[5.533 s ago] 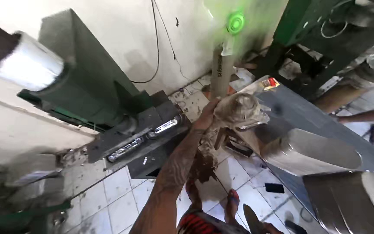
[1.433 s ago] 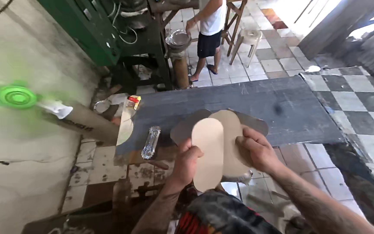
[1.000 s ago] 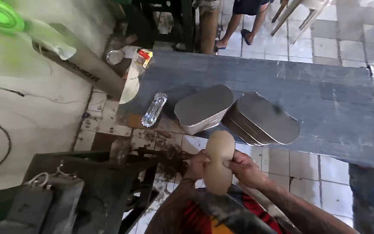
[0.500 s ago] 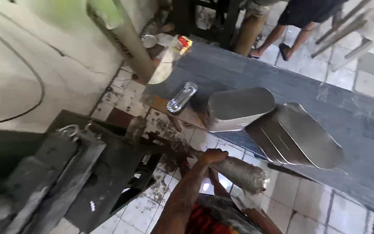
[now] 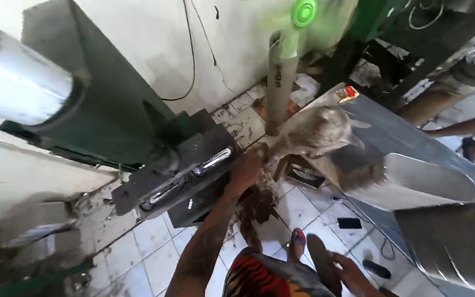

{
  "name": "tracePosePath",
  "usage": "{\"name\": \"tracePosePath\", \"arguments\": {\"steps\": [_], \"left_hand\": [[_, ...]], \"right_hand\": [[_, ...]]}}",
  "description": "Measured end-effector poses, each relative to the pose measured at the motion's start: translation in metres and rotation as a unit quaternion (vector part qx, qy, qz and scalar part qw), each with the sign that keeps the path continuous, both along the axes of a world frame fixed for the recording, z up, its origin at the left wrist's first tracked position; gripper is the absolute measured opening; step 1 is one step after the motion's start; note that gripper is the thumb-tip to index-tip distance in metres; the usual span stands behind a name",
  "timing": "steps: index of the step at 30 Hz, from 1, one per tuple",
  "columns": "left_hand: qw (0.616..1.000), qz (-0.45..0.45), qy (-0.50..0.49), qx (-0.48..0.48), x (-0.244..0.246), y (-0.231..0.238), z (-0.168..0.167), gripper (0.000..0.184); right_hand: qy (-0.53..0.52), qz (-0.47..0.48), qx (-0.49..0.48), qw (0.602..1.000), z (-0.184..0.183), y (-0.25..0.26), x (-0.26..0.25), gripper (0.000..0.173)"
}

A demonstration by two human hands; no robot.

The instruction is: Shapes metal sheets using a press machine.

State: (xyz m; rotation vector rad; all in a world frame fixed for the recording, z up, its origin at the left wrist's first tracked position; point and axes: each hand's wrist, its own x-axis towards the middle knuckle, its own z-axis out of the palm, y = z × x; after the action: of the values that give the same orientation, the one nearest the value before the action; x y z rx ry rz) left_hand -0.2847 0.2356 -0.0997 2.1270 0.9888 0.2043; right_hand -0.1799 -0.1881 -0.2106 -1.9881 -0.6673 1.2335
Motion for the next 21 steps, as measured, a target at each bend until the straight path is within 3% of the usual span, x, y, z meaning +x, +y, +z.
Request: {"name": "tracePosePath", "arguments": {"steps": [3, 5, 8, 10, 11, 12, 14, 16, 19, 21], "left_hand": [[0.983, 0.053, 0.169, 0.052, -0.073, 0.056, -0.019, 0.069], [0.982, -0.035, 0.185, 0.021, -0.112, 0.058, 0.008, 0.055], [0.958, -0.176, 0.226, 0.009, -0.185, 0.055, 0.03, 0.049], [0.938, -0.204, 0.278, 0.025, -0.236, 0.08, 0.01, 0.049], [0.933, -0.217, 0.283, 0.041, -0.256, 0.092, 0.0, 0.048], [0.932, -0.228, 0.277, 0.061, -0.27, 0.095, -0.002, 0.045], [0.93, -0.252, 0.25, 0.097, -0.282, 0.075, 0.014, 0.038], [0.942, -0.263, 0.195, 0.074, -0.285, 0.025, 0.047, 0.032], [0.955, -0.294, 0.025, -0.022, -0.29, -0.044, 0.067, 0.018], [0.949, -0.291, -0.02, -0.118, -0.288, -0.079, 0.065, 0.022]], "right_hand": [[-0.09, -0.05, 0.094, 0.99, 0.023, 0.095, 0.0, 0.033], [-0.223, -0.006, 0.209, 0.952, 0.05, 0.168, -0.008, 0.032], [-0.385, 0.227, 0.353, 0.822, 0.08, 0.266, -0.027, 0.031], [-0.437, 0.389, 0.375, 0.719, 0.08, 0.327, -0.037, 0.027], [-0.452, 0.441, 0.371, 0.681, 0.074, 0.357, -0.041, 0.025], [-0.449, 0.485, 0.344, 0.667, 0.072, 0.384, -0.044, 0.027], [-0.439, 0.538, 0.236, 0.68, 0.074, 0.428, -0.063, 0.034], [-0.397, 0.541, 0.164, 0.723, 0.08, 0.443, -0.112, 0.038], [-0.282, 0.527, 0.188, 0.779, 0.085, 0.459, -0.209, 0.038], [-0.237, 0.56, 0.165, 0.776, 0.091, 0.472, -0.253, 0.041]]}}
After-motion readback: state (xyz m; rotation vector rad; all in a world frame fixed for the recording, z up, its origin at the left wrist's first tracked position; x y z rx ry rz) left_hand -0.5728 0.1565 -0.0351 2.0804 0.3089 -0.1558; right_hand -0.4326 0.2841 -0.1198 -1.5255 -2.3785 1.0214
